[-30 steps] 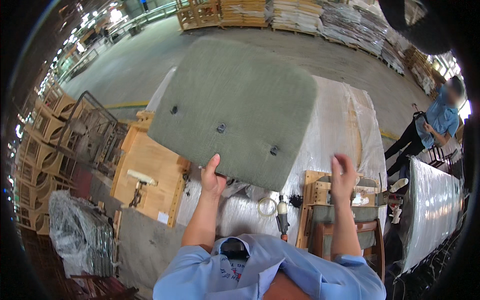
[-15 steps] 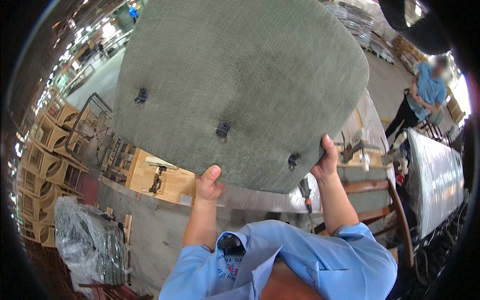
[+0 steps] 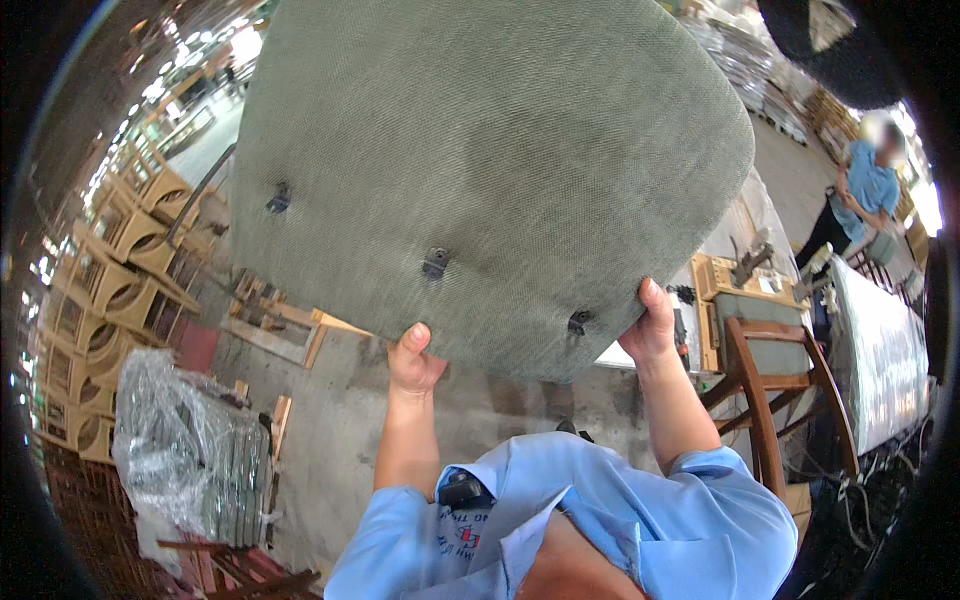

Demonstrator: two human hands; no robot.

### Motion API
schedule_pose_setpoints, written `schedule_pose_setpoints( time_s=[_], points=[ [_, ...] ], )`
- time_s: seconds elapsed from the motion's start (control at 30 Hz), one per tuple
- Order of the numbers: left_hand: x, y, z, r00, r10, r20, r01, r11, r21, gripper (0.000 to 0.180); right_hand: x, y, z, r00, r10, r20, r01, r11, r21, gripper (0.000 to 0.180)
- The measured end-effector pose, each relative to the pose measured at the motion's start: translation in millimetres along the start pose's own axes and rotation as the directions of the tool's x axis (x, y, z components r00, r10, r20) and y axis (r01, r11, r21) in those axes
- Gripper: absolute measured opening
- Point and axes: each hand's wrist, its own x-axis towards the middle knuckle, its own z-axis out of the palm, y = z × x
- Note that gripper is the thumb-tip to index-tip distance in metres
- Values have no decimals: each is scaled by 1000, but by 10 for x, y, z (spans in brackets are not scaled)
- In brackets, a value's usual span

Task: The person attaches a fabric seat cushion to a wooden chair frame using a power screwdriver. They position the cushion, drive screws into the frame, and repeat the process for another chair.

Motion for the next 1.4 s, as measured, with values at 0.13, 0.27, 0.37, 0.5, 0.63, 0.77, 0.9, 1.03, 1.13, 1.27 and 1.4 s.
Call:
schedule_pose_setpoints(
  time_s=[0.13,0.27,0.37,0.5,0.63,0.77,0.9,1.03,1.13,1.27,1.4],
  points=[
    [-212,310,-191,994,68,-85,-63,996,68,66,121,317,165,987,129,96,-136,988,71,71],
    [-376,563,-388,980,102,-172,-83,990,113,63,210,755,242,967,207,149,-221,972,80,65],
    [-515,734,-568,953,118,-277,-86,988,127,61,284,1015,264,955,285,78,-291,953,89,72],
    [-767,954,-944,919,145,-365,-59,970,236,63,197,1338,215,906,424,-5,-423,904,66,71],
    [-929,1244,-1091,868,104,-486,16,971,237,67,203,1888,319,772,636,7,-635,771,49,77],
    [-866,1395,-1301,820,153,-551,70,929,362,66,340,2382,413,743,663,97,-669,741,61,78],
    [-633,1701,-1576,740,154,-655,148,912,381,70,842,2667,235,747,631,210,-665,705,245,76],
    [-247,2119,-1738,793,161,-588,178,861,476,71,1737,3007,-97,766,609,206,-642,732,227,63],
    [189,2480,-1862,736,204,-646,317,739,594,77,2101,3305,-108,638,738,219,-741,666,-88,66],
    [899,3014,-2200,705,95,-703,532,584,613,81,2328,3617,-213,513,758,404,-752,623,-215,69],
    [1749,2943,-2760,811,9,-585,509,482,713,78,2358,3660,-196,709,654,264,-659,747,-82,71]
  ],
)
